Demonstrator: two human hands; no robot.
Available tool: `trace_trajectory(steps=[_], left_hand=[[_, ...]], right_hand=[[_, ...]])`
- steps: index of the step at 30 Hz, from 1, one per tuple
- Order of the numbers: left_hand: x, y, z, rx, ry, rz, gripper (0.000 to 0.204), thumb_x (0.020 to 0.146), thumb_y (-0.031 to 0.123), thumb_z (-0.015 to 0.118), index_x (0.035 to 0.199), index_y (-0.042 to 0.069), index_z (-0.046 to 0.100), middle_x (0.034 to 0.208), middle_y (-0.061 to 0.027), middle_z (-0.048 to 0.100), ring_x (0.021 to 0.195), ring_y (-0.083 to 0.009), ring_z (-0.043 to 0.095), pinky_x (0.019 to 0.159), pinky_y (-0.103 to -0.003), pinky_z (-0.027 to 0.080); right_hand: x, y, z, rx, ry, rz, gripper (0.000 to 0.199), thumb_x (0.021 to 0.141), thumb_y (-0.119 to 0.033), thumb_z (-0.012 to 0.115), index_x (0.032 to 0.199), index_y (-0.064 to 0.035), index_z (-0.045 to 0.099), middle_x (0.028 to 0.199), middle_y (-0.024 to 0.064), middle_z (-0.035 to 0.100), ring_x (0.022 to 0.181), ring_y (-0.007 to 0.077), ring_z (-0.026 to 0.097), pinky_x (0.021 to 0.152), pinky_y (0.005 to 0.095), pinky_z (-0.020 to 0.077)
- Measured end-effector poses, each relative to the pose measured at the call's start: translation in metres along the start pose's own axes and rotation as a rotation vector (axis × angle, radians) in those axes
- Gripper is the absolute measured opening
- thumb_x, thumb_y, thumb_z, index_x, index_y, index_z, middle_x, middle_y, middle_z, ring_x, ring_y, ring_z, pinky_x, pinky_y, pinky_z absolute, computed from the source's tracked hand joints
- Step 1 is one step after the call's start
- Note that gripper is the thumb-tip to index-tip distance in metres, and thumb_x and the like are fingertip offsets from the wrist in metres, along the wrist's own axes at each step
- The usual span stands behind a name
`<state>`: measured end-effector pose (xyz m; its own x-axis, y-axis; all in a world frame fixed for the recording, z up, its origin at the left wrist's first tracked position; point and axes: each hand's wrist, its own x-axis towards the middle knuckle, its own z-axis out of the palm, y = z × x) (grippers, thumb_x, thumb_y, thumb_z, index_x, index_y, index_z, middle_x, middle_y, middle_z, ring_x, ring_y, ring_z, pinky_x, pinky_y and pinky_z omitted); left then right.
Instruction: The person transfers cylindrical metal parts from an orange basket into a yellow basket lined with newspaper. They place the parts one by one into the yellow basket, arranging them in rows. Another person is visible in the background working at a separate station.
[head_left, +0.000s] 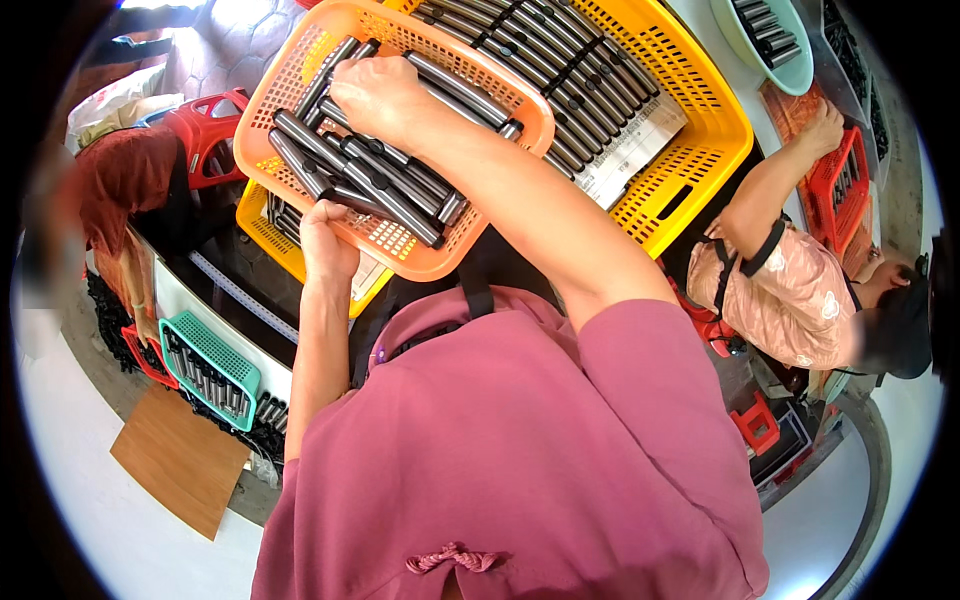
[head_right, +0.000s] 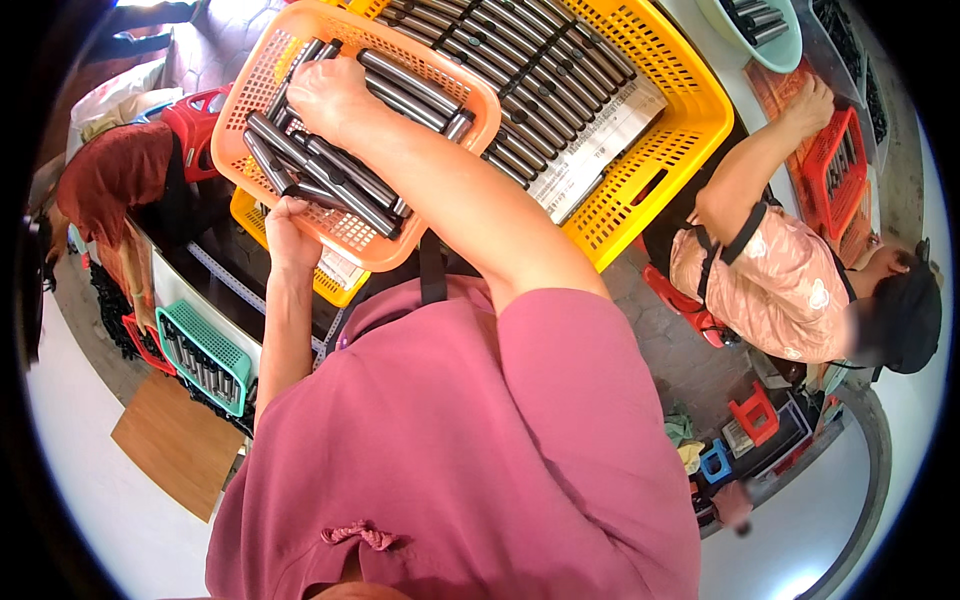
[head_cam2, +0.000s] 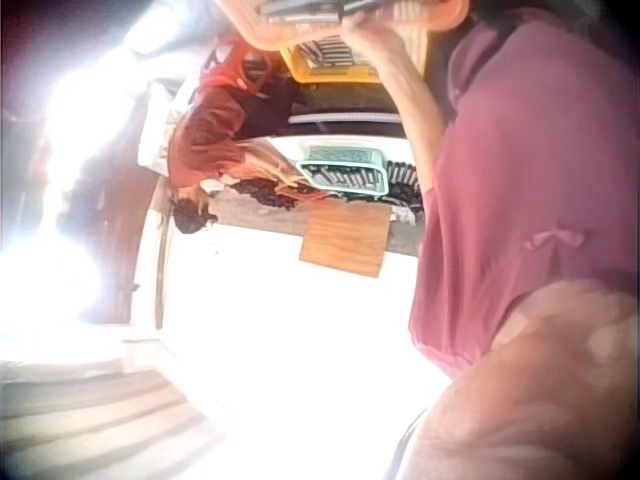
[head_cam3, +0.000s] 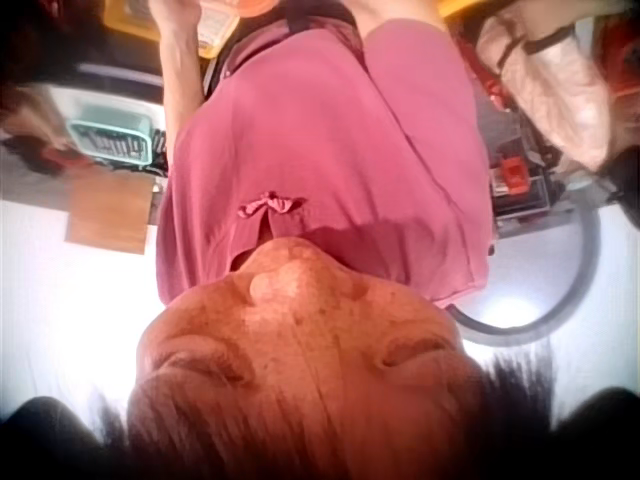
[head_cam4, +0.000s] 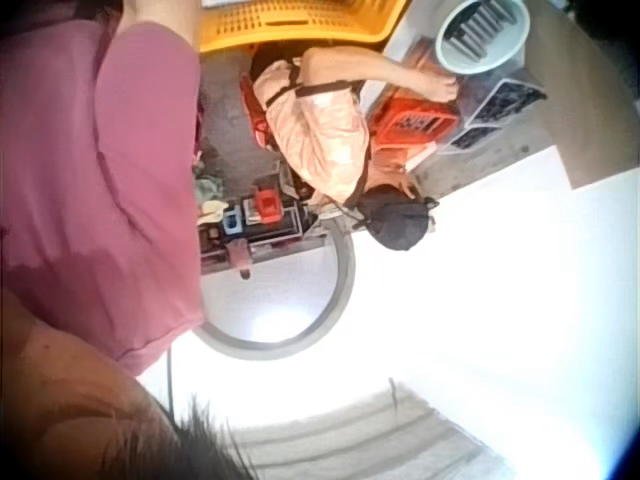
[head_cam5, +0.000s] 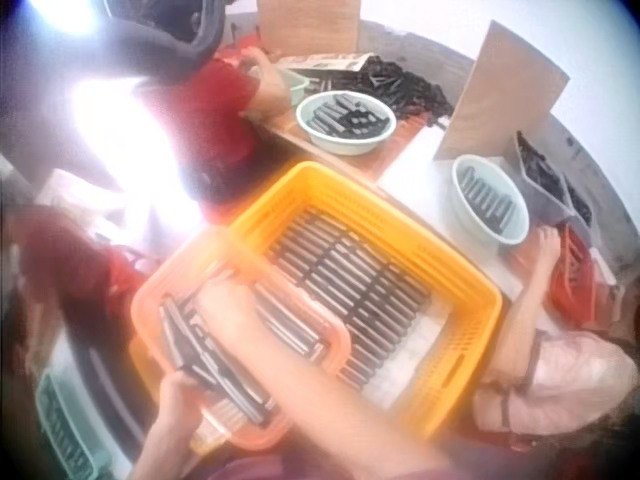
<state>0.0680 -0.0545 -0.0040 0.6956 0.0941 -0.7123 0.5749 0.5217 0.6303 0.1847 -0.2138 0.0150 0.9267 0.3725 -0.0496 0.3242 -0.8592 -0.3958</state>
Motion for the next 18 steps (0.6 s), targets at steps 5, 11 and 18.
trace_trajectory(steps=[5, 11, 18], left_hand=[[-0.002, 0.001, -0.006, -0.048, -0.035, -0.034, 0.03, 0.068, -0.001, 0.044, 0.095, -0.003, 0.057, 0.092, -0.0122, 0.064, 0.086, -0.029, 0.062, 0.087, -0.043, 0.051], [0.004, -0.003, -0.019, -0.071, -0.106, -0.05, 0.032, 0.07, 0.001, 0.044, 0.1, -0.004, 0.055, 0.098, -0.0137, 0.063, 0.093, -0.0325, 0.062, 0.09, -0.046, 0.05], [0.0, 0.001, -0.008, -0.022, 0.048, -0.037, 0.014, 0.068, 0.0, 0.048, 0.08, -0.001, 0.055, 0.078, -0.0104, 0.059, 0.077, -0.0293, 0.06, 0.083, -0.045, 0.051]], right_hand=[[-0.028, 0.011, -0.077, 0.459, 0.335, -0.058, 0.026, 0.075, -0.012, 0.062, 0.096, 0.0012, 0.057, 0.083, 0.0176, 0.065, 0.081, 0.034, 0.066, 0.069, 0.0406, 0.0522], [-0.127, 0.108, -0.114, 1.042, 0.867, 0.377, 0.038, 0.082, -0.011, 0.069, 0.109, 0.0005, 0.045, 0.074, 0.0079, 0.056, 0.049, 0.0123, 0.048, 0.04, 0.0247, 0.0373], [-0.228, 0.174, 0.096, 1.371, 1.086, 1.419, 0.053, 0.09, -0.012, 0.06, 0.124, 0.0004, 0.021, 0.087, 0.0172, 0.055, 0.047, 0.015, 0.053, 0.036, 0.0275, 0.0435]])
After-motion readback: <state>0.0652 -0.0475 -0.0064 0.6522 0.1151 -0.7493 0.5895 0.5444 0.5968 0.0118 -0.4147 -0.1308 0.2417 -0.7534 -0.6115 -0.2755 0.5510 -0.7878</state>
